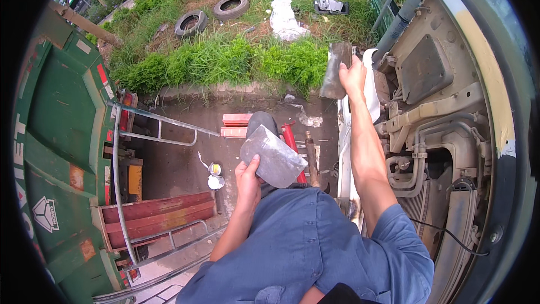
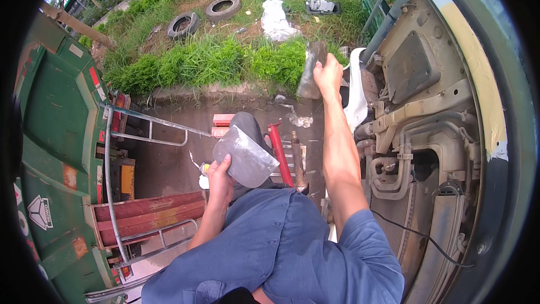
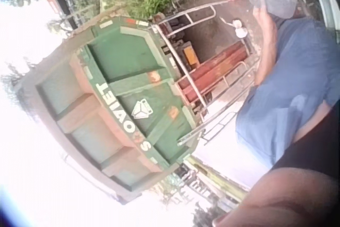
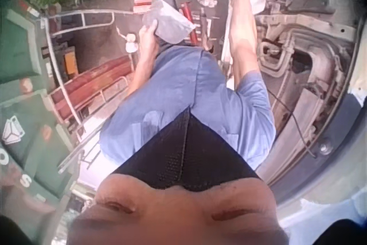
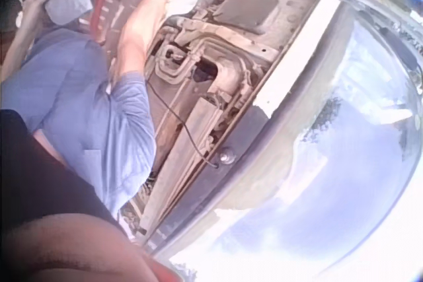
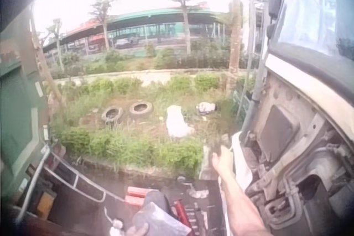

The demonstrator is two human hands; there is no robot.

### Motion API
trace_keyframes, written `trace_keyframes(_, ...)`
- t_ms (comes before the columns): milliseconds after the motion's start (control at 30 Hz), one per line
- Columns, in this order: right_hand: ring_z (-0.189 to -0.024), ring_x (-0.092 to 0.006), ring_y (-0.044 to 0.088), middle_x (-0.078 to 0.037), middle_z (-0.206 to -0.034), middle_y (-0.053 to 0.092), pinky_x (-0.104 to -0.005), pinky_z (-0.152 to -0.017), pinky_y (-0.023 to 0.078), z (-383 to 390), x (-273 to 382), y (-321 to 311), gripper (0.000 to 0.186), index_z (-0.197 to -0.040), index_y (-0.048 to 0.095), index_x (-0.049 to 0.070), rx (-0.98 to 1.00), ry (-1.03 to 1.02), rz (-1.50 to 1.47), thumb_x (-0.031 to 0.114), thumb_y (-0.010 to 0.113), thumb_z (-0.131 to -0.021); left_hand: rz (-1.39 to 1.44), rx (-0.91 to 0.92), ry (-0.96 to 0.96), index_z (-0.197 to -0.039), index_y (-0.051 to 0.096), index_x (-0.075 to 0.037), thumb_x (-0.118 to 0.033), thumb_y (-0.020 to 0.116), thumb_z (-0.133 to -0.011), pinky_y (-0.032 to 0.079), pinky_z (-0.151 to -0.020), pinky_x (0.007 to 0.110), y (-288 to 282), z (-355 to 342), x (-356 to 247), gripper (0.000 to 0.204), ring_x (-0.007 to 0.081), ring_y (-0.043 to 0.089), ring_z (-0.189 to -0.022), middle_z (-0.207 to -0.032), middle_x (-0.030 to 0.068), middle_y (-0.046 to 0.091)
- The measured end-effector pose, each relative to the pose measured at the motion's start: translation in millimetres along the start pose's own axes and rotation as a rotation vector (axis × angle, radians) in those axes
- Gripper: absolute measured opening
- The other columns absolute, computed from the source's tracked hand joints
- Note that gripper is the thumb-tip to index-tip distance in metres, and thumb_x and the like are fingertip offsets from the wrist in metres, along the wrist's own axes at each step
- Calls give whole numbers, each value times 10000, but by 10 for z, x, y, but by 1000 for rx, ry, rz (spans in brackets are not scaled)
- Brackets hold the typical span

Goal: The person uses spatulas to apply filler to the front bumper of a truck, then mixes more filler in a container and prepares it on a spatula.

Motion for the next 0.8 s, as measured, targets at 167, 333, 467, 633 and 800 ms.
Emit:
trace_keyframes(167,-869,-419,662,-250,-864,676,-448,-747,517,380,-82,263,245,-986,619,-28,57,87,-226,104,684,-791,-77,-11,-29,-1100,629,-13,-136,607,-952,577,-700,300,-28,-23,149,194,141,679,-837,-998,77,694)
trace_keyframes(333,-834,-108,625,-54,-949,696,-284,-771,498,526,-52,54,202,-1065,639,7,70,195,-904,54,679,-873,-5,76,-35,-1115,623,-7,-55,653,-905,565,-736,298,249,-137,176,218,157,676,-887,-1051,83,686)
trace_keyframes(467,-962,-115,598,-56,-1085,658,-274,-863,468,776,97,-231,281,-1187,578,10,70,198,-1082,52,638,-917,16,61,118,-1152,606,-13,-69,657,-913,527,-832,303,429,-264,-1,250,149,647,-959,-1087,86,674)
trace_keyframes(633,-1061,-112,549,-52,-1195,600,-273,-943,423,1159,518,-599,382,-1316,486,17,106,115,-1158,83,596,-956,5,82,360,-1183,583,-7,-83,648,-931,501,-852,291,1033,-437,-447,271,136,621,-950,-1094,67,655)
trace_keyframes(800,-1012,-135,605,-79,-1110,660,-277,-890,463,1463,789,-981,326,-1265,524,-16,72,16,-960,78,583,-959,22,91,414,-1168,580,4,-81,641,-932,502,-852,296,1444,-571,-593,258,147,623,-937,-1082,81,655)
Point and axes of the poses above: each hand's wrist, its own z-axis away from the middle knuckle, its own y-axis out of the palm, x = y × z, the point moved 10 cm from there along -z, towards the middle knuckle
